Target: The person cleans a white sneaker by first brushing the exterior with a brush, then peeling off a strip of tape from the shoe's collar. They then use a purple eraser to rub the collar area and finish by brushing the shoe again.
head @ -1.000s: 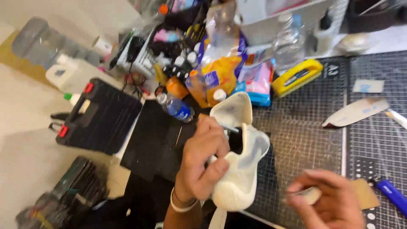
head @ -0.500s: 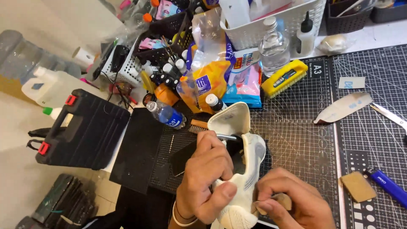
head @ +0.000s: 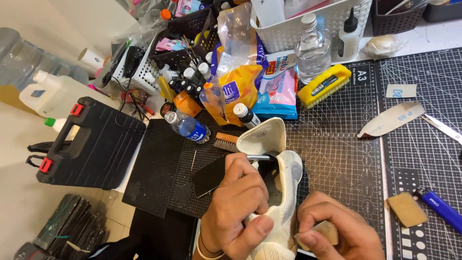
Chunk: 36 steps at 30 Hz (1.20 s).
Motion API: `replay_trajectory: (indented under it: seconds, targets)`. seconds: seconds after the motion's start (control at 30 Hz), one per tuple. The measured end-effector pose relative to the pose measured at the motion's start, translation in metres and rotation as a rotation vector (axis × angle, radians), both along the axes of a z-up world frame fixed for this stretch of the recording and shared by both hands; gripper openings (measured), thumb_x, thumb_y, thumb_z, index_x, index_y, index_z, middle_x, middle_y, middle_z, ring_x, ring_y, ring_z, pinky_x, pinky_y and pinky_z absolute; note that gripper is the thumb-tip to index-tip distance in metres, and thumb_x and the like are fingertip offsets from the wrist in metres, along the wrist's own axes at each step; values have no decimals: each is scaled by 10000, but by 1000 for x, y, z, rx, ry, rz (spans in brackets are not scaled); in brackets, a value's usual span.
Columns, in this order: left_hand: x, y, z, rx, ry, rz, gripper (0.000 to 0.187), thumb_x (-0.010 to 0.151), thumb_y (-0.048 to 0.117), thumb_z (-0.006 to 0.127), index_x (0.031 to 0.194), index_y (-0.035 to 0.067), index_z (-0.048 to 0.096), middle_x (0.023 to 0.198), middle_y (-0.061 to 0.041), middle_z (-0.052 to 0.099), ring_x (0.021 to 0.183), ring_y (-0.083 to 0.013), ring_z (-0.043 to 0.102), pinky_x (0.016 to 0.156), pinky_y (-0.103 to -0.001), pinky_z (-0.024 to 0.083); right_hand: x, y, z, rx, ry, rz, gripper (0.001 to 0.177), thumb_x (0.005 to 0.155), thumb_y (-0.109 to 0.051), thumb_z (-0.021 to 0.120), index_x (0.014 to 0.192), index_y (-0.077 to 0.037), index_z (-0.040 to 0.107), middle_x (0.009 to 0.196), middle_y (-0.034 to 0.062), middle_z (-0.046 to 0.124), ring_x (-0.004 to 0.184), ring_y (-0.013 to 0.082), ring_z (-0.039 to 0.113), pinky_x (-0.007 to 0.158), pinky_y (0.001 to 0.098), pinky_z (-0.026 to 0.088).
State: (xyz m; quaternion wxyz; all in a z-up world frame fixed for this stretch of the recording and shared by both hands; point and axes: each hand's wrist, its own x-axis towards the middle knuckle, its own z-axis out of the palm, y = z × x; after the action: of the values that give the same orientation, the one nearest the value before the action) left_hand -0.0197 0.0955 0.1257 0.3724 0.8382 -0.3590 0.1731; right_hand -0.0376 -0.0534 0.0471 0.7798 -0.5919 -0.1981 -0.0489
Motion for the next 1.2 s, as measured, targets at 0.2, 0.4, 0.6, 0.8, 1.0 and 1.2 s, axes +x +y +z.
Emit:
replay_trajectory:
  seconds: [0.2,0.4,0.6,0.8,1.0,1.2]
  targets:
    - [-2,-4,-3,33,-21,-18,404,916,274,264,578,64,335,571,-61,379,615,-224,351,673,-396,257,-3,2,8,-48,45,-25,183,756,-223,595,656,-70,611,610,29,518,465,82,420,435,191,299]
    - [-5,-5,-10,20,-20,3,386,901,253,282,567,66,333,567,-59,386,615,-224,350,674,-399,249,-8,10,28,-203,14,-220,233,776,-246,525,597,-99,553,560,-4,494,456,71,408,437,190,300]
    - [-4,0,-6,33,-9,6,355,884,228,280,575,62,328,575,-65,384,615,-228,329,674,-406,247,-4,14,18,-186,-144,-201,255,792,-237,484,587,-92,532,551,11,510,471,89,469,484,195,384]
    - [-1,-4,-1,71,31,-11,369,902,238,247,590,59,329,599,-69,375,626,-228,317,686,-403,245,-7,13,22,-207,-242,-222,209,792,-182,493,613,-85,541,583,21,509,475,99,449,484,196,373]
    - [-5,-6,-4,129,24,-9,327,882,209,230,607,52,313,607,-86,312,628,-250,299,674,-425,224,-1,12,21,-249,-349,-232,163,772,-149,507,636,-66,545,600,32,500,498,122,450,519,213,382]
    - [-2,-9,-5,55,33,12,353,892,212,229,589,58,322,598,-66,352,629,-229,311,692,-410,236,-13,6,14,-272,-210,-188,189,792,-172,500,629,-83,540,604,16,519,498,94,485,508,189,406]
